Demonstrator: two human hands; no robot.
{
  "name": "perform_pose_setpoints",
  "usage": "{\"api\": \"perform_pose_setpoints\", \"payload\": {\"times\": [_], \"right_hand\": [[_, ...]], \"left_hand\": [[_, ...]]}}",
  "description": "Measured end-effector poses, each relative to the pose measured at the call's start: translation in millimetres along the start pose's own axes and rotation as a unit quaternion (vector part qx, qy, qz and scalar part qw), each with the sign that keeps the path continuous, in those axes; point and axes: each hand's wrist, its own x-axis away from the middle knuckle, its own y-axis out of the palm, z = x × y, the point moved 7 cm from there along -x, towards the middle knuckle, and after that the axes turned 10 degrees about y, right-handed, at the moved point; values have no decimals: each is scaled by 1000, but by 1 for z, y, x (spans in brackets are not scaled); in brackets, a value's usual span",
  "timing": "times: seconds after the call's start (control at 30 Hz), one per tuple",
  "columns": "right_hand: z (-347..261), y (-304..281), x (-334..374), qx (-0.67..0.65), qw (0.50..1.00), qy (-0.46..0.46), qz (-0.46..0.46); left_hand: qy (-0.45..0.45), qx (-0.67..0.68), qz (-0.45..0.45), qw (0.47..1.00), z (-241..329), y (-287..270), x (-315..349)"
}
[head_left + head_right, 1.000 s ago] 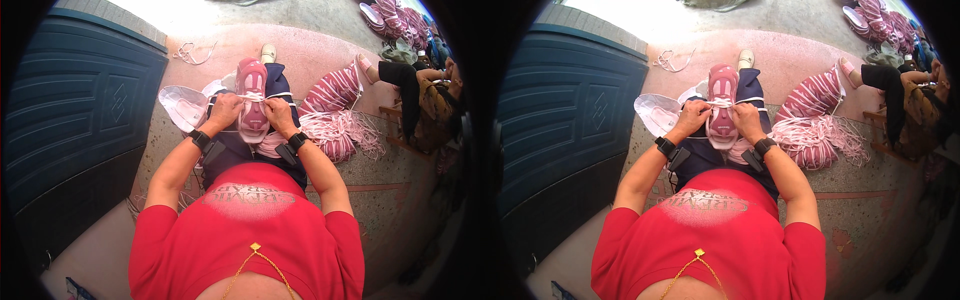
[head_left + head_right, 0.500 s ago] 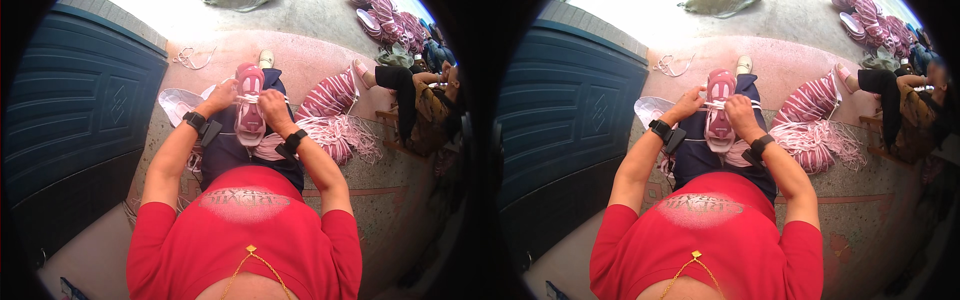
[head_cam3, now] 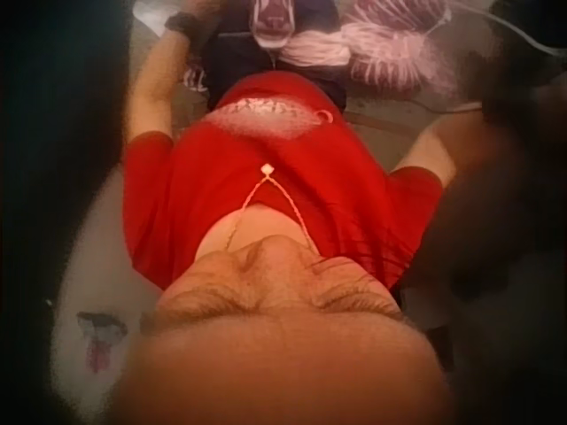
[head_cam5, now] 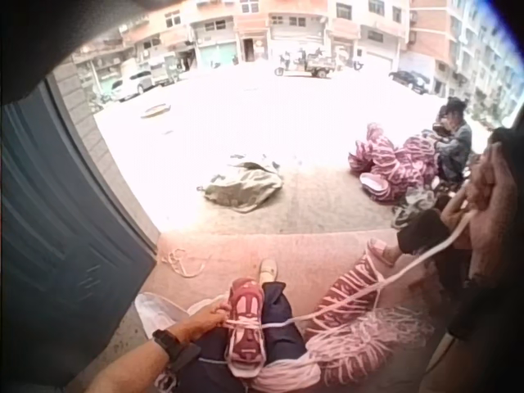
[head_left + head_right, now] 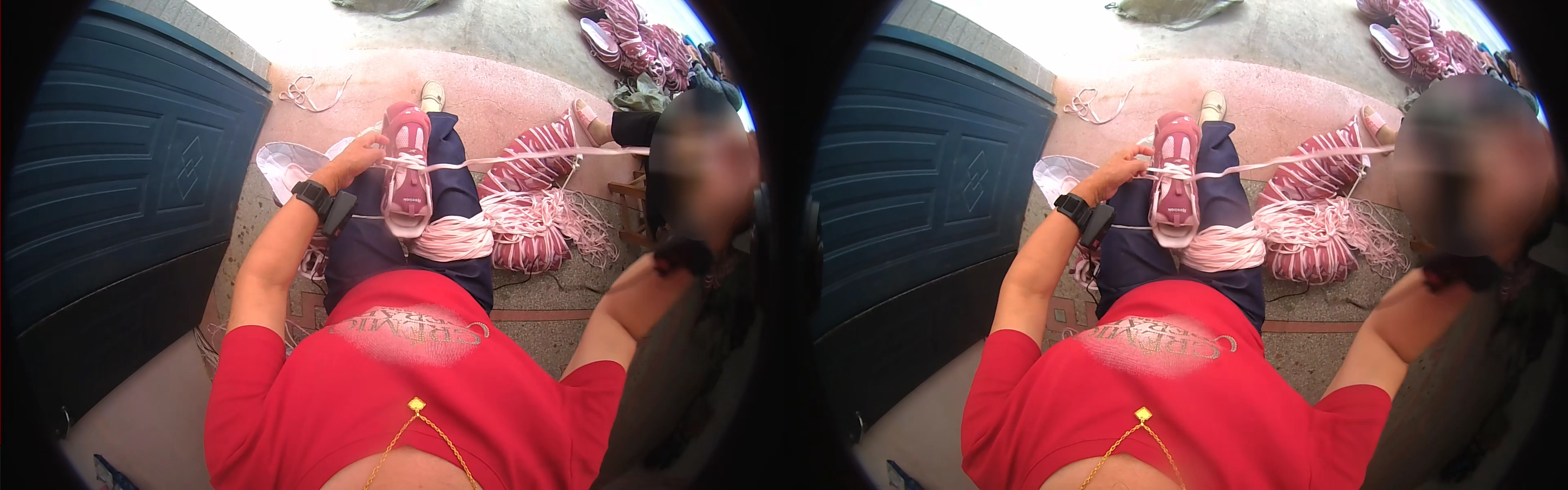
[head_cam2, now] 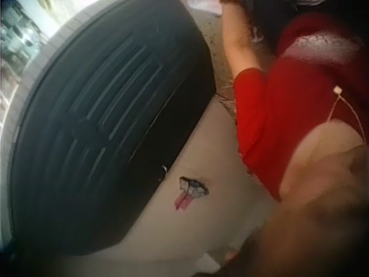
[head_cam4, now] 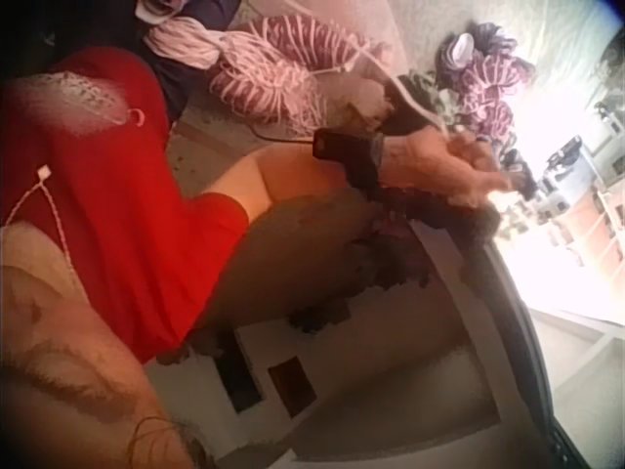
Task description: The person sits on the ground and laces a pink sneaker with a long pink shoelace. They repeatedly thread the lace through the eyelets, pull it tight, and adjust the loops to secure the shoe.
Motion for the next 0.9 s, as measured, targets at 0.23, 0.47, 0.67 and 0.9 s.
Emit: {"api": "perform_pose_setpoints", "payload": {"times": [0.23, 0.47, 0.67, 0.9], "right_hand": [[284, 177, 271, 292, 798, 226, -476], [294, 223, 322, 486, 710, 68, -505], [283, 228, 321, 443, 645, 48, -621], [45, 120, 79, -384, 771, 398, -315]], "left_hand": [[1, -17, -3, 1000, 6, 2, 3], [-15, 42, 16, 999, 4, -2, 9], [-6, 82, 16, 997, 15, 3, 6], [-50, 93, 21, 994, 6, -2, -2]]}}
